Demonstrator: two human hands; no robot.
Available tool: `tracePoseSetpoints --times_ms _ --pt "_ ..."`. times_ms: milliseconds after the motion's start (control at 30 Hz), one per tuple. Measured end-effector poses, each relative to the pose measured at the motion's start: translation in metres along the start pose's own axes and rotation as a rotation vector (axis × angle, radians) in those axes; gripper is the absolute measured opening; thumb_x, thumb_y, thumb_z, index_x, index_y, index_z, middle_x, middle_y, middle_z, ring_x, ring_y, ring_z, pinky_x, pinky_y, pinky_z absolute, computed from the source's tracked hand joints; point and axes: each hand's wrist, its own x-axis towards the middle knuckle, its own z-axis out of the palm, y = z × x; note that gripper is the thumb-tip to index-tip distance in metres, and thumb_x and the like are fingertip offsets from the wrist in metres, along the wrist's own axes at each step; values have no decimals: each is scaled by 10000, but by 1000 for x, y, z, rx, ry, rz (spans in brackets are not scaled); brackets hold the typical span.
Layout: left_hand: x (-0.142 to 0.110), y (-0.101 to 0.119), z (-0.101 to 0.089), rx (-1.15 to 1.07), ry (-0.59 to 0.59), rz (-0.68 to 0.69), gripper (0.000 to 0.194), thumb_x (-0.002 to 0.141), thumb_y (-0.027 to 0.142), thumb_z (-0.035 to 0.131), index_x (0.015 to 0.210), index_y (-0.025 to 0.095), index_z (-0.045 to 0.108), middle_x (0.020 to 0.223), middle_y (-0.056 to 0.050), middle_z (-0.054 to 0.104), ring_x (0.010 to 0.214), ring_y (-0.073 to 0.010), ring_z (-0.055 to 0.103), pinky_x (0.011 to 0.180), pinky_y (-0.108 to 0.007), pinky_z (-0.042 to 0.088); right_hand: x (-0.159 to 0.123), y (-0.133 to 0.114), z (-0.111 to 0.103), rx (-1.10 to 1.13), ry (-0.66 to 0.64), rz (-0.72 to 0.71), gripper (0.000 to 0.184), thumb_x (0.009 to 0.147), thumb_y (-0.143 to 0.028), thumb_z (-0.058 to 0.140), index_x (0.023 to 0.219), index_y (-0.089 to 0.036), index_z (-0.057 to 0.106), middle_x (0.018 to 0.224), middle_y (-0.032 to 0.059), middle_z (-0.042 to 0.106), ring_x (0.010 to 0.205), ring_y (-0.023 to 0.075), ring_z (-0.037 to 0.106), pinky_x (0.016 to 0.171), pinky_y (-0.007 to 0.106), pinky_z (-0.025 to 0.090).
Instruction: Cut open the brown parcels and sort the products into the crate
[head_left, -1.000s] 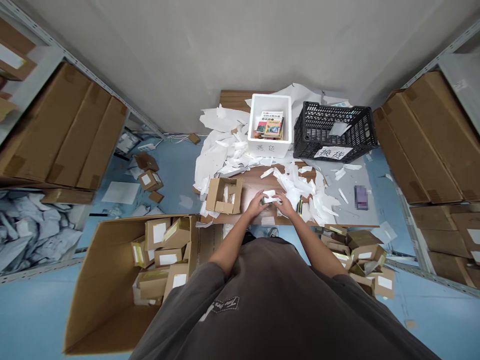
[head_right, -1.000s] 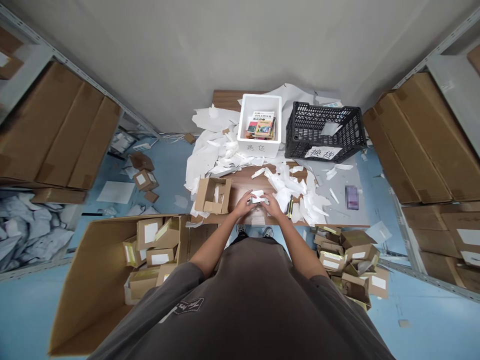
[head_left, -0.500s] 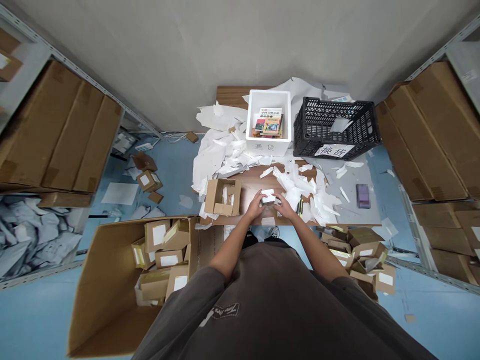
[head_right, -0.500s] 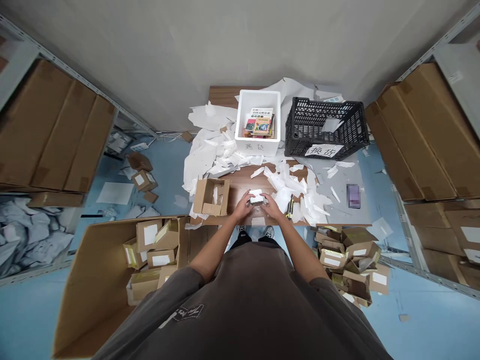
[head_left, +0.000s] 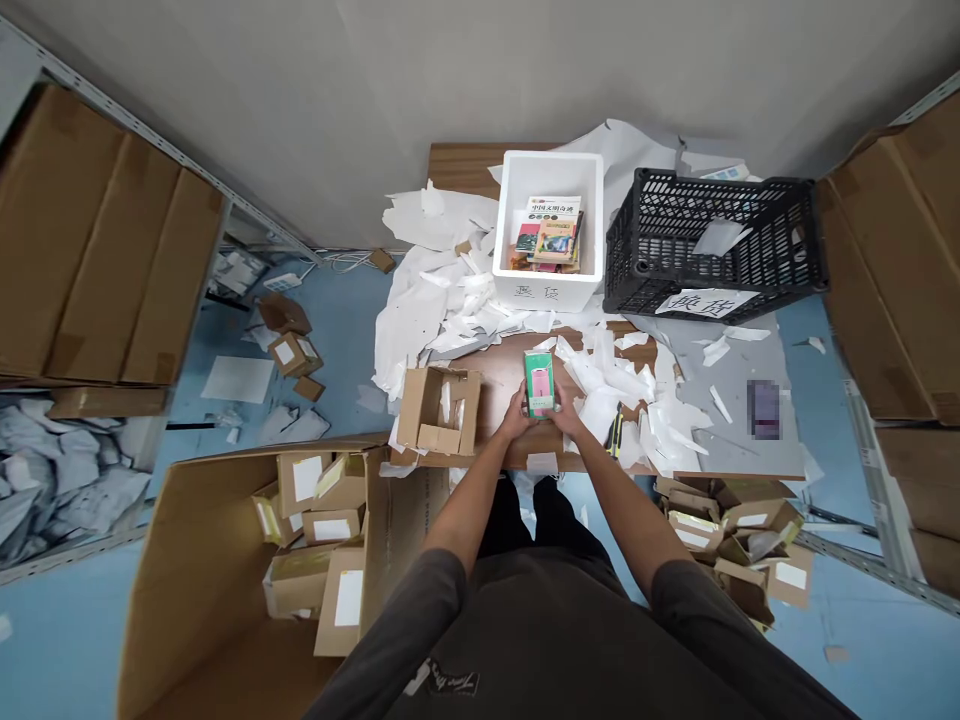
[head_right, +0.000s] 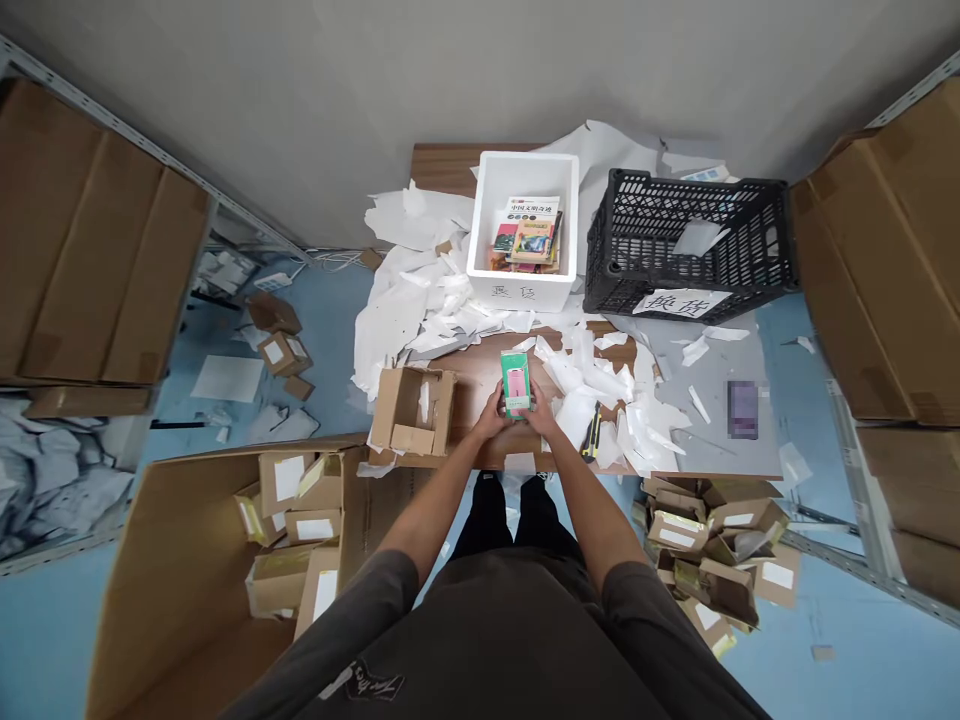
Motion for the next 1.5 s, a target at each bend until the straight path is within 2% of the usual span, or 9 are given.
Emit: tracePoseSetpoints --times_ms 133,333,700,833,933,1033,1133,1400,1500 --pt "-6 7 4 -199 39 -136 1394 616 210 933 1767 299 151 1683 -199 392 1304 -293 648 1043 -420 592 -3 -5 -2 14 3 4 1092 747 -331 774 1732 -268 308 1668 152 490 1402 335 585 1157 555 531" --pt "-16 59 0 -252 77 -85 1369 629 280 965 1762 331 197 1763 -187 288 1423 -356 566 1076 -453 586 -13 -56 -4 48 -17 -73 1073 748 -360 816 1709 -279 346 1649 142 512 1405 337 596 1160 551 532" --pt "-40 155 -46 -242 -20 84 1382 644 265 985 1767 358 186 1749 -192 351 1386 -370 605 1046 -487 606 -40 -156 16 -14 37 -261 1052 737 -353 808 1692 -346 365 1654 127 497 1399 361 585 1135 577 538" --pt "-32 179 -64 -199 -64 133 1334 681 296 980 1760 386 201 1742 -166 363 1393 -356 595 1049 -495 612 -40 -181 21 3 79 -295 1014 736 -320 786 1670 -351 393 1652 111 492 1417 354 569 1126 562 547" --pt "-13 196 -61 -177 -98 154 1331 670 310 983 1754 400 216 1756 -150 334 1390 -344 587 1046 -481 616 -37 -197 10 -20 159 -367 953 735 -281 758 1635 -348 452 1663 87 486 1454 340 533 1187 546 499" --pt "17 216 -42 -158 -154 172 1313 682 333 979 1753 391 221 1751 -151 340 1374 -331 600 1042 -465 615 -33 -207 -20 -32 243 -385 930 754 -267 736 1636 -341 452 1624 89 529 1426 329 555 1171 531 516" --pt "56 237 -7 -98 -213 194 1276 720 384 966 1754 389 218 1733 -154 372 1366 -328 611 1030 -460 619 -26 -210 -67 -20 336 -381 925 763 -255 732 1639 -345 449 1575 93 570 1391 327 581 1142 530 542" --pt "180 280 131 -71 -293 203 1279 686 396 999 1740 389 274 1735 -156 377 1317 -326 628 1019 -469 623 10 -207 -241 84 434 -383 938 745 -294 764 1631 -341 457 1562 112 585 1306 344 640 1059 530 594" --pt "221 293 170 -85 -288 204 1268 678 372 1004 1732 383 300 1724 -154 394 1318 -331 632 1028 -485 621 33 -210 -298 69 442 -402 932 740 -314 779 1617 -343 466 1545 111 603 1324 348 634 1094 542 572"
